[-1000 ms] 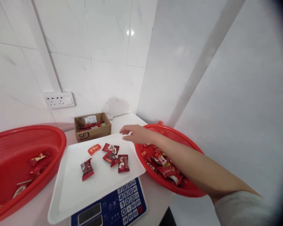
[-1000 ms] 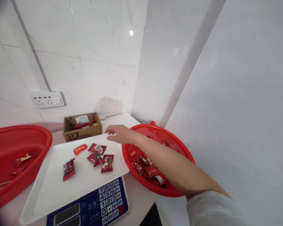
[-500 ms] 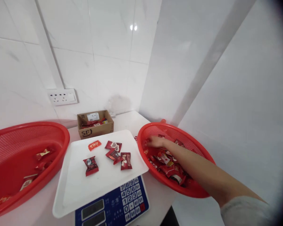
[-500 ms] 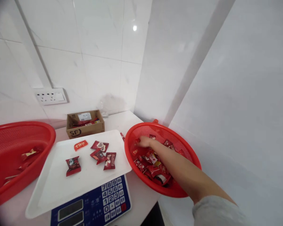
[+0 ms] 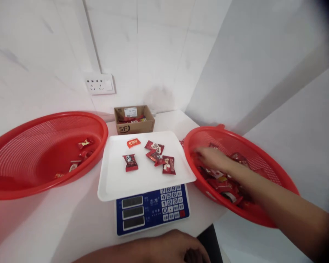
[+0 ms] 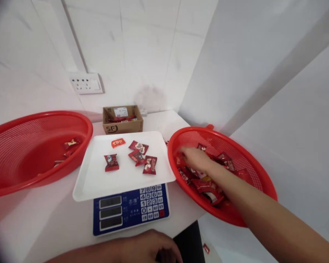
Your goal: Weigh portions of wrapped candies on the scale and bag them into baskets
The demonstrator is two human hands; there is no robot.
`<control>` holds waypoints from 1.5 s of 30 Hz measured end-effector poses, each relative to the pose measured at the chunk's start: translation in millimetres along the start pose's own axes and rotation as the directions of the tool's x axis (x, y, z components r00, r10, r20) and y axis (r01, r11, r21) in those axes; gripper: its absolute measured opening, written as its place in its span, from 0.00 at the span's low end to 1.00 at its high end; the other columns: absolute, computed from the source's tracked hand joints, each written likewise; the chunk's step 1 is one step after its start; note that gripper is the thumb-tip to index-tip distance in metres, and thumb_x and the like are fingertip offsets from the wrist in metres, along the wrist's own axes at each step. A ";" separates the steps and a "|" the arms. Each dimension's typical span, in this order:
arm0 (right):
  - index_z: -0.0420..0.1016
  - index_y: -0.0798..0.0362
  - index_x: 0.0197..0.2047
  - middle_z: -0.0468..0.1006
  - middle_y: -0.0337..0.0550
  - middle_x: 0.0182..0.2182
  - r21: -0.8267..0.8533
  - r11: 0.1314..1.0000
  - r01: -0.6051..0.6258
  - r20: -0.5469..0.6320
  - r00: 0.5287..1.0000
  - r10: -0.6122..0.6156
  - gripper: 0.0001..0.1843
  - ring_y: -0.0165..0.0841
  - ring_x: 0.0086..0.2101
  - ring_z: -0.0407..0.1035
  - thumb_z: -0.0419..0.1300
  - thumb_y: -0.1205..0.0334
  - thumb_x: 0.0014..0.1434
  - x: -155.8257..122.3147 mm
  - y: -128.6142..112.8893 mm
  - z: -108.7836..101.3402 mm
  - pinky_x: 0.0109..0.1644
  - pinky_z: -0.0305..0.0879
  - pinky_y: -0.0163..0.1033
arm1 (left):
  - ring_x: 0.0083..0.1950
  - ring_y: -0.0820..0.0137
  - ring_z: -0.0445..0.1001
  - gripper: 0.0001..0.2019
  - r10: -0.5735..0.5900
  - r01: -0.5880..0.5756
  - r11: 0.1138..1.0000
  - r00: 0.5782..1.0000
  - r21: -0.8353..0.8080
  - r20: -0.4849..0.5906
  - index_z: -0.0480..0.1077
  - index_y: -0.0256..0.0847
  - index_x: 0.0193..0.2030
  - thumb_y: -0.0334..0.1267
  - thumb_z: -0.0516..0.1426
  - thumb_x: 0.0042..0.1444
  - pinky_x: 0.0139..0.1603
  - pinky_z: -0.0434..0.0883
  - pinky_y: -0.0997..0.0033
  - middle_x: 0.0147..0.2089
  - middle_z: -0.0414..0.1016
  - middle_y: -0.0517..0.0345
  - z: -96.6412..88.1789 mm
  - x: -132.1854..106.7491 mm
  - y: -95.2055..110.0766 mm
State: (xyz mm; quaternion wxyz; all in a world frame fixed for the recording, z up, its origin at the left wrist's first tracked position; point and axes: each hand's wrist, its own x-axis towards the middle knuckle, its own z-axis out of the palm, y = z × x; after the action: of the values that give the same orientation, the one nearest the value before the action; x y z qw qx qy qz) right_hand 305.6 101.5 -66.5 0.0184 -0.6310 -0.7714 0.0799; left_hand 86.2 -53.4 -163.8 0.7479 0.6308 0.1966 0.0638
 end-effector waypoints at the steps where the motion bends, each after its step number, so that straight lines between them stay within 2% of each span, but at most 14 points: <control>1: 0.77 0.53 0.38 0.81 0.50 0.38 -0.008 1.000 -0.008 0.013 1.000 0.008 0.11 0.43 0.38 0.74 0.54 0.70 0.56 -2.5 -1.2 -5.2 0.39 0.65 0.42 | 0.35 0.69 0.71 0.18 0.005 -0.005 1.000 1.000 -0.006 -0.017 0.74 0.43 0.48 0.44 0.60 0.51 0.39 0.67 0.70 0.34 0.73 0.58 1.5 -2.1 3.4; 4: 0.74 0.54 0.44 0.79 0.53 0.43 0.020 0.999 -0.048 -0.070 0.996 0.050 0.12 0.46 0.41 0.73 0.54 0.63 0.59 -21.3 -8.8 -22.5 0.43 0.66 0.48 | 0.33 0.71 0.68 0.17 0.005 -0.007 0.999 0.999 -0.047 -0.044 0.74 0.42 0.46 0.44 0.60 0.50 0.38 0.66 0.70 0.32 0.70 0.58 3.5 -6.3 13.0; 7: 0.73 0.48 0.43 0.79 0.45 0.41 0.230 0.970 -0.078 -0.233 0.963 0.133 0.12 0.41 0.38 0.74 0.57 0.55 0.57 -59.5 -21.0 -37.9 0.40 0.69 0.45 | 0.32 0.71 0.68 0.22 -0.004 -0.005 0.967 0.999 -0.254 -0.035 0.73 0.40 0.44 0.53 0.61 0.47 0.38 0.65 0.67 0.32 0.69 0.58 3.2 -3.6 15.6; 10: 0.72 0.39 0.45 0.78 0.40 0.42 0.266 0.954 0.138 -0.263 0.962 -0.065 0.13 0.40 0.38 0.73 0.55 0.49 0.58 -102.6 -35.6 -40.7 0.37 0.71 0.43 | 0.33 0.68 0.71 0.31 -0.015 0.031 0.784 0.999 -0.620 0.031 0.68 0.39 0.45 0.64 0.59 0.43 0.38 0.67 0.61 0.33 0.70 0.55 3.1 2.8 13.4; 13: 0.72 0.38 0.45 0.78 0.39 0.38 0.299 0.869 0.394 -0.076 0.918 -0.390 0.10 0.36 0.37 0.73 0.55 0.58 0.60 -130.8 -56.3 -25.0 0.38 0.72 0.39 | 0.35 0.64 0.74 0.33 -0.059 0.130 0.570 0.991 -0.811 0.117 0.68 0.37 0.45 0.68 0.46 0.52 0.39 0.67 0.56 0.36 0.72 0.50 2.4 8.3 10.8; 15: 0.75 0.43 0.43 0.78 0.40 0.37 0.362 0.827 0.430 0.135 0.854 -0.503 0.12 0.33 0.35 0.73 0.54 0.66 0.60 -139.2 -73.8 -7.5 0.36 0.72 0.36 | 0.36 0.63 0.75 0.38 -0.089 0.226 0.483 0.974 -0.846 0.209 0.70 0.34 0.42 0.67 0.36 0.56 0.41 0.67 0.55 0.36 0.73 0.49 1.0 11.2 7.9; 18: 0.77 0.48 0.40 0.78 0.43 0.40 0.406 0.824 0.395 0.295 0.797 -0.528 0.13 0.35 0.40 0.72 0.56 0.72 0.56 -143.4 -95.1 15.5 0.42 0.72 0.40 | 0.29 0.66 0.73 0.41 -0.095 0.296 0.359 0.955 -0.885 0.281 0.71 0.31 0.40 0.66 0.32 0.58 0.42 0.69 0.52 0.29 0.73 0.53 -1.6 15.2 -0.9; 21: 0.72 0.45 0.52 0.75 0.43 0.50 0.454 0.826 0.336 0.351 0.784 -0.512 0.21 0.38 0.50 0.69 0.59 0.69 0.55 -144.7 -98.3 20.2 0.52 0.69 0.45 | 0.25 0.67 0.72 0.36 -0.092 0.280 0.275 0.960 -0.920 0.265 0.71 0.30 0.42 0.63 0.37 0.59 0.36 0.71 0.56 0.25 0.72 0.54 -2.6 17.7 -10.8; 24: 0.67 0.42 0.58 0.73 0.42 0.53 0.461 0.841 0.283 0.301 0.841 -0.449 0.24 0.37 0.51 0.69 0.59 0.62 0.57 -144.0 -89.9 8.4 0.53 0.69 0.43 | 0.29 0.66 0.75 0.28 -0.100 0.239 0.281 0.970 -0.930 0.220 0.70 0.28 0.43 0.56 0.46 0.61 0.30 0.72 0.66 0.29 0.74 0.50 -1.3 17.4 -14.4; 27: 0.69 0.43 0.55 0.75 0.43 0.50 0.411 0.865 0.289 0.117 0.924 -0.365 0.19 0.37 0.50 0.70 0.57 0.60 0.59 -138.3 -87.0 -3.2 0.51 0.71 0.43 | 0.30 0.67 0.75 0.22 -0.172 0.218 0.324 0.970 -0.921 0.169 0.71 0.28 0.41 0.49 0.52 0.58 0.27 0.72 0.70 0.32 0.74 0.49 0.5 14.9 -10.6; 34: 0.68 0.47 0.55 0.71 0.49 0.54 0.281 0.913 0.295 -0.205 0.948 -0.243 0.18 0.42 0.55 0.65 0.52 0.58 0.62 -92.4 -106.5 9.2 0.57 0.64 0.55 | 0.29 0.69 0.74 0.17 -0.213 0.223 0.478 0.968 -0.849 0.135 0.71 0.33 0.37 0.41 0.64 0.41 0.23 0.70 0.72 0.30 0.75 0.52 0.9 9.2 1.5; 38: 0.67 0.52 0.57 0.66 0.54 0.59 0.201 0.956 0.214 -0.168 0.969 -0.182 0.22 0.47 0.58 0.60 0.53 0.60 0.60 -70.7 -116.2 20.2 0.58 0.61 0.59 | 0.27 0.69 0.72 0.19 -0.231 0.231 0.528 0.965 -0.817 0.123 0.70 0.35 0.36 0.37 0.65 0.35 0.21 0.65 0.76 0.29 0.75 0.53 2.4 11.0 -0.9; 42: 0.65 0.50 0.60 0.65 0.50 0.60 0.267 0.927 0.263 -0.079 0.965 -0.251 0.23 0.43 0.58 0.62 0.52 0.60 0.61 -67.1 -128.7 16.6 0.59 0.62 0.54 | 0.28 0.69 0.72 0.20 -0.236 0.196 0.516 0.968 -0.834 0.081 0.70 0.34 0.36 0.37 0.65 0.34 0.27 0.63 0.73 0.29 0.75 0.52 5.3 14.5 -5.3; 45: 0.66 0.52 0.59 0.66 0.52 0.59 0.244 0.924 0.294 -0.116 0.955 -0.273 0.23 0.43 0.58 0.60 0.52 0.59 0.61 -58.5 -140.8 7.6 0.61 0.59 0.54 | 0.29 0.68 0.72 0.19 -0.232 0.156 0.513 0.972 -0.844 0.038 0.71 0.33 0.33 0.36 0.65 0.30 0.33 0.63 0.70 0.27 0.74 0.53 7.1 17.6 -6.4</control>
State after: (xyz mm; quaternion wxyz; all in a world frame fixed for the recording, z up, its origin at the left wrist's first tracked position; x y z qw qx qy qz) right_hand 179.8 16.8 -49.1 0.1425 -0.5076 -0.8362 0.1511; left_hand 104.0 -55.1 -172.8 0.9524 0.1640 0.2402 0.0915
